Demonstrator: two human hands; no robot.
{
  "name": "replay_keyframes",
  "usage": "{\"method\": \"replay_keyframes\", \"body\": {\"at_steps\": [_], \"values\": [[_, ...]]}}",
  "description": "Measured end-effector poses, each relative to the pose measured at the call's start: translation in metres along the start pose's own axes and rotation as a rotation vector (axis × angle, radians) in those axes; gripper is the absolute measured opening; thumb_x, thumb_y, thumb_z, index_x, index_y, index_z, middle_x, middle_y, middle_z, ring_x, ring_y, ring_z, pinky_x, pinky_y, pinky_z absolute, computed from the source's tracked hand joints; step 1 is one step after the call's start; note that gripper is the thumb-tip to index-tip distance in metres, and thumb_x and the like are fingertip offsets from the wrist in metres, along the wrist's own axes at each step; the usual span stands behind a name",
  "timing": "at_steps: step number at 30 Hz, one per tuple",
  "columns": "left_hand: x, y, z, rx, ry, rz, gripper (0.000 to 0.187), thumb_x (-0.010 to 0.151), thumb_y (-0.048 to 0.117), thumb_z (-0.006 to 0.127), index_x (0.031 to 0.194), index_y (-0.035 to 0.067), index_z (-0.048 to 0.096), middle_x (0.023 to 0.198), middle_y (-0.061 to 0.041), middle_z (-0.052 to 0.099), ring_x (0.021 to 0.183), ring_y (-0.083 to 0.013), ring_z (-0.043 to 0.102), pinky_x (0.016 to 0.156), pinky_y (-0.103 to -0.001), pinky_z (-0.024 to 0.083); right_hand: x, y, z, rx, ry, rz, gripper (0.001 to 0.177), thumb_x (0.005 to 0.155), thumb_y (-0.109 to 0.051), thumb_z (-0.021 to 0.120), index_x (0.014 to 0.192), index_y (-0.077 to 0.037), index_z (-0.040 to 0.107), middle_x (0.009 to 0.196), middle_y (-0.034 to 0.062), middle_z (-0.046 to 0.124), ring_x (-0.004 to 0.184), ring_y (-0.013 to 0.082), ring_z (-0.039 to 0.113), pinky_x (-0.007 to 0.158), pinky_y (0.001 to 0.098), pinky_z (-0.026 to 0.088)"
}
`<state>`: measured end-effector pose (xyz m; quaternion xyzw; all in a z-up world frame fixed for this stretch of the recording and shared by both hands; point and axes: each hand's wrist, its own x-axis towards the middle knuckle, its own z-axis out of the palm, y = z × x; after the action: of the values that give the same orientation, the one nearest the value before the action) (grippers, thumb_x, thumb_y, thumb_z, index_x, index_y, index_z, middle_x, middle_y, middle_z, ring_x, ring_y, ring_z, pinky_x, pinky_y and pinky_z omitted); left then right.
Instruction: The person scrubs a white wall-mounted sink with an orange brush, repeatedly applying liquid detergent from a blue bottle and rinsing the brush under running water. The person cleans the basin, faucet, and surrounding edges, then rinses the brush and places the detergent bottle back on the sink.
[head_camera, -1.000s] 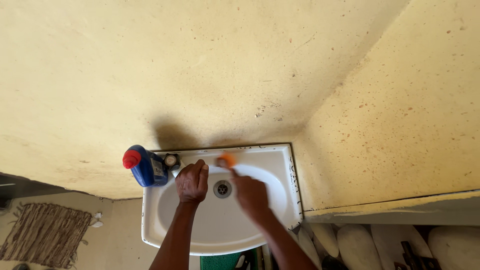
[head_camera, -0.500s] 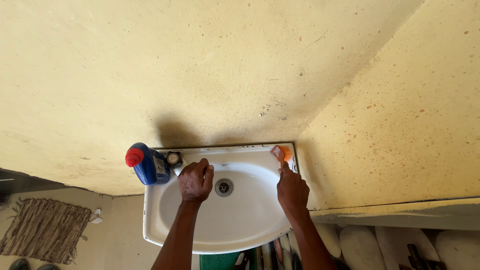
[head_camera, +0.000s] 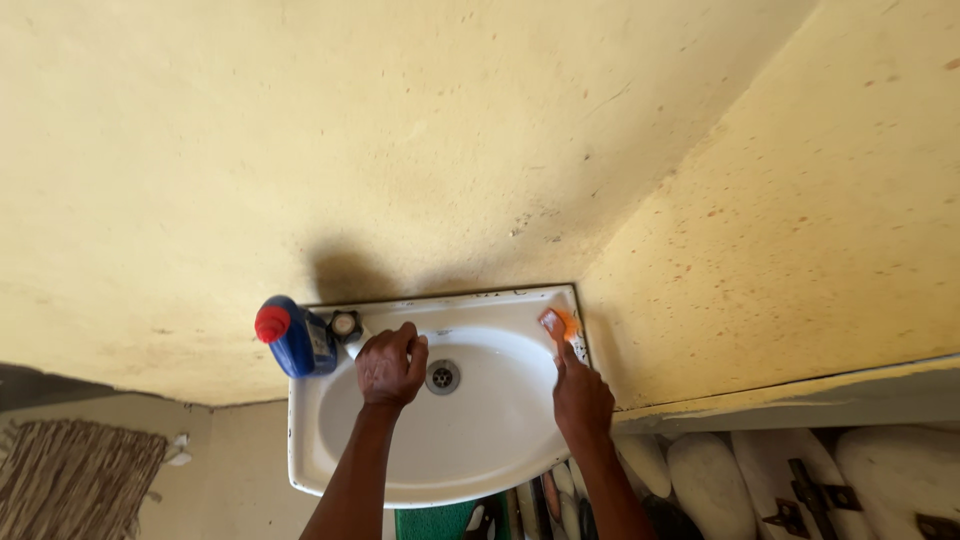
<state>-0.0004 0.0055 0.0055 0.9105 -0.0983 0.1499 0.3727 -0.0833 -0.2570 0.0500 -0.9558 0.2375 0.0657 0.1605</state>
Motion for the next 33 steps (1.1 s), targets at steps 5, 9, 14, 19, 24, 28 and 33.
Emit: {"method": "replay_keyframes", "body": {"at_steps": [5, 9, 14, 19, 24, 28, 33], "values": [[0.004, -0.005, -0.005, 0.036, -0.079, 0.180, 0.025, 0.088, 0.023, 0.059, 0.067, 0.011, 0.053, 0.056, -0.008, 0.056, 0.054, -0.0291, 0.055, 0.059, -0.046, 0.047, 0.042, -0.011, -0.005, -0.022, 0.031, -0.027, 0.031, 0.106, -0.030, 0.050, 0.132, -0.020, 0.063, 0.101, 0.0172, 0.075, 0.092, 0.0406, 0.072, 0.081, 0.0528, 0.058], [0.002, -0.007, -0.001, 0.095, -0.121, 0.151, 0.026, 0.089, 0.025, 0.060, 0.067, 0.011, 0.054, 0.057, -0.011, 0.056, 0.054, -0.0299, 0.055, 0.058, -0.047, 0.047, 0.023, 0.004, -0.002, -0.022, -0.026, 0.013, 0.036, 0.102, -0.030, 0.052, 0.137, -0.025, 0.061, 0.100, 0.0179, 0.074, 0.092, 0.0382, 0.073, 0.082, 0.0515, 0.058], [0.006, -0.007, 0.000, 0.096, -0.144, 0.151, 0.026, 0.090, 0.024, 0.058, 0.068, 0.011, 0.054, 0.057, -0.009, 0.057, 0.055, -0.0297, 0.056, 0.060, -0.045, 0.048, 0.016, 0.005, -0.002, 0.039, -0.022, 0.020, 0.038, 0.101, -0.026, 0.055, 0.139, -0.026, 0.061, 0.098, 0.0170, 0.074, 0.090, 0.0371, 0.074, 0.079, 0.0501, 0.058], [0.001, -0.004, 0.001, 0.135, -0.165, 0.102, 0.024, 0.090, 0.026, 0.059, 0.070, 0.011, 0.058, 0.059, -0.011, 0.057, 0.059, -0.0314, 0.058, 0.061, -0.047, 0.049, 0.043, -0.001, -0.003, 0.037, 0.048, -0.063, 0.028, 0.104, -0.027, 0.054, 0.126, -0.016, 0.067, 0.096, 0.0176, 0.074, 0.089, 0.0389, 0.072, 0.077, 0.0515, 0.057], [0.004, 0.000, -0.001, 0.145, -0.144, 0.100, 0.020, 0.090, 0.025, 0.059, 0.075, 0.011, 0.061, 0.064, -0.013, 0.061, 0.062, -0.0327, 0.060, 0.064, -0.048, 0.049, 0.007, 0.017, 0.000, 0.063, 0.039, -0.032, 0.032, 0.101, -0.029, 0.054, 0.129, -0.018, 0.066, 0.095, 0.0206, 0.073, 0.089, 0.0418, 0.070, 0.079, 0.0543, 0.055], [-0.001, -0.003, -0.001, 0.133, -0.117, 0.095, 0.020, 0.090, 0.026, 0.060, 0.076, 0.010, 0.061, 0.065, -0.013, 0.062, 0.064, -0.0336, 0.061, 0.065, -0.048, 0.050, -0.052, 0.042, 0.009, 0.070, -0.015, 0.072, 0.034, 0.105, -0.033, 0.053, 0.134, -0.021, 0.064, 0.091, 0.0200, 0.073, 0.090, 0.0422, 0.071, 0.078, 0.0537, 0.056], [0.001, -0.001, 0.001, 0.144, -0.123, 0.069, 0.022, 0.091, 0.027, 0.059, 0.075, 0.011, 0.061, 0.063, -0.012, 0.061, 0.063, -0.0324, 0.062, 0.064, -0.048, 0.049, -0.091, 0.049, 0.012, 0.076, 0.081, 0.047, 0.043, 0.099, -0.029, 0.055, 0.142, -0.024, 0.057, 0.085, 0.0200, 0.073, 0.083, 0.0416, 0.071, 0.073, 0.0535, 0.055]]}}
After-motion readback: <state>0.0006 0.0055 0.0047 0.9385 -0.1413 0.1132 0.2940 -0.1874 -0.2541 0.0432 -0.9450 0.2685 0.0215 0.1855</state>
